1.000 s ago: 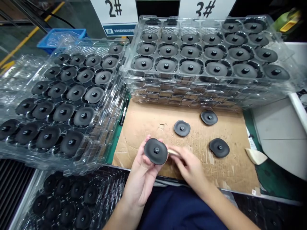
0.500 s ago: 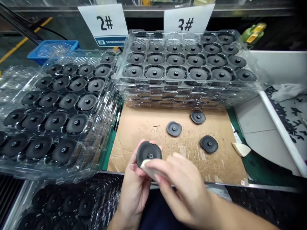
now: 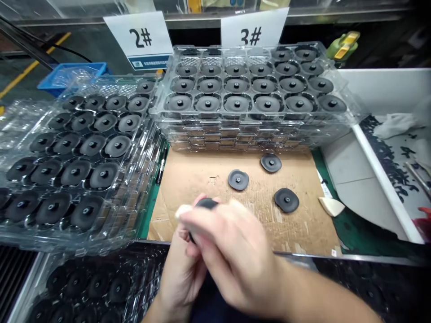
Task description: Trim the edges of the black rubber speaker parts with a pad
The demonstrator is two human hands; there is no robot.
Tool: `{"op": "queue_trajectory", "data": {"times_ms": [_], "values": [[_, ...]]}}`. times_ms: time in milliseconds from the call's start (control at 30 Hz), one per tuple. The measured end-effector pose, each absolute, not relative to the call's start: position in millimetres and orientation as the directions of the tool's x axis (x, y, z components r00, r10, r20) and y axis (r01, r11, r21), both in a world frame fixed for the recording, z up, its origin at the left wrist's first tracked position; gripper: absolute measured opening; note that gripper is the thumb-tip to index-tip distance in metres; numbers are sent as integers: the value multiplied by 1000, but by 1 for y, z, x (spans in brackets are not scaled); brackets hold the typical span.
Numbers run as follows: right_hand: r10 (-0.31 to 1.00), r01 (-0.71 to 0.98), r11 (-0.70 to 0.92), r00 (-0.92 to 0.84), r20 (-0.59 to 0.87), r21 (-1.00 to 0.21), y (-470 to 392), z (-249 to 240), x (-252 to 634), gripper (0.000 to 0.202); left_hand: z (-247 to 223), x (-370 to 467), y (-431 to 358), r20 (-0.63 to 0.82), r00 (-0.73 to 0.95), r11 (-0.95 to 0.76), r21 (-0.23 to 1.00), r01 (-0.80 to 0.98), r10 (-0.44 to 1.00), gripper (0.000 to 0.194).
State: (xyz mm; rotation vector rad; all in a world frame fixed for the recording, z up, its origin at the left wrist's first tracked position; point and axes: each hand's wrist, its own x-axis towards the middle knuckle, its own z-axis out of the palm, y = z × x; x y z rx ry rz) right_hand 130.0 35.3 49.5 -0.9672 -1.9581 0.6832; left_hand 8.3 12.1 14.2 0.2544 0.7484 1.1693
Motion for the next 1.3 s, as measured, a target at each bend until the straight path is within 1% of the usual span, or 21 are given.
{"op": "queue_trajectory", "data": {"times_ms": [100, 167, 233, 267, 333, 400, 467, 533, 567, 600, 667, 733, 833, 900, 967, 1000, 1067, 1133, 1200, 1267, 1300], "values": [[820, 352, 527, -448, 355, -774, 24, 45, 151, 26, 15, 6, 13, -437, 185, 426, 556, -713, 880, 45], [856, 413, 471, -429, 290, -780, 16, 40, 165, 28, 13, 7, 15, -445, 178, 428, 559, -710, 877, 50], [894, 483, 422, -362, 264, -767, 10, 39, 171, 29, 11, 11, 17, -432, 166, 411, 568, -713, 886, 56], [908, 516, 408, -318, 275, -753, 7, 40, 172, 29, 11, 13, 17, -426, 158, 401, 572, -716, 891, 56], [896, 540, 443, -273, 349, -715, 5, 42, 168, 29, 12, 16, 18, -413, 159, 393, 576, -717, 897, 48], [871, 502, 490, -308, 382, -712, 7, 44, 165, 29, 14, 17, 18, -417, 165, 400, 574, -714, 894, 41], [882, 464, 465, -322, 345, -754, 10, 43, 165, 28, 15, 16, 17, -420, 136, 384, 590, -710, 897, 40], [913, 489, 402, -278, 299, -774, 12, 41, 166, 27, 16, 16, 16, -410, 94, 349, 611, -710, 907, 43], [914, 505, 402, -260, 310, -764, 11, 40, 166, 28, 16, 16, 15, -403, 88, 341, 615, -711, 911, 43], [903, 511, 430, -256, 346, -744, 11, 39, 166, 28, 16, 16, 15, -404, 91, 343, 612, -712, 910, 42], [859, 467, 509, -325, 395, -723, 10, 38, 166, 28, 15, 17, 14, -427, 111, 371, 595, -713, 897, 38], [856, 415, 503, -364, 368, -758, 11, 37, 166, 27, 15, 18, 13, -438, 106, 377, 596, -710, 893, 37], [919, 466, 378, -294, 264, -800, 15, 38, 167, 26, 14, 18, 13, -415, 50, 327, 630, -704, 908, 41], [909, 498, 411, -285, 304, -763, 15, 38, 166, 28, 14, 18, 13, -427, 46, 332, 629, -703, 903, 40], [865, 467, 491, -359, 349, -736, 15, 37, 165, 29, 14, 17, 12, -457, 67, 369, 613, -699, 887, 40], [856, 444, 500, -384, 346, -743, 16, 37, 164, 28, 13, 16, 12, -464, 72, 378, 612, -694, 883, 42], [883, 446, 439, -373, 284, -780, 18, 35, 164, 25, 11, 14, 11, -448, 56, 360, 629, -689, 892, 45], [913, 489, 380, -334, 234, -786, 21, 36, 163, 25, 7, 12, 11, -420, 41, 328, 639, -696, 906, 45], [904, 495, 410, -335, 266, -766, 22, 37, 161, 26, 4, 10, 10, -427, 58, 335, 611, -717, 902, 45], [867, 433, 466, -396, 301, -771, 24, 34, 159, 27, 0, 9, 12, -459, 88, 366, 562, -742, 884, 45], [868, 410, 455, -404, 290, -790, 26, 30, 159, 26, -1, 9, 12, -477, 87, 370, 541, -756, 875, 44]]}}
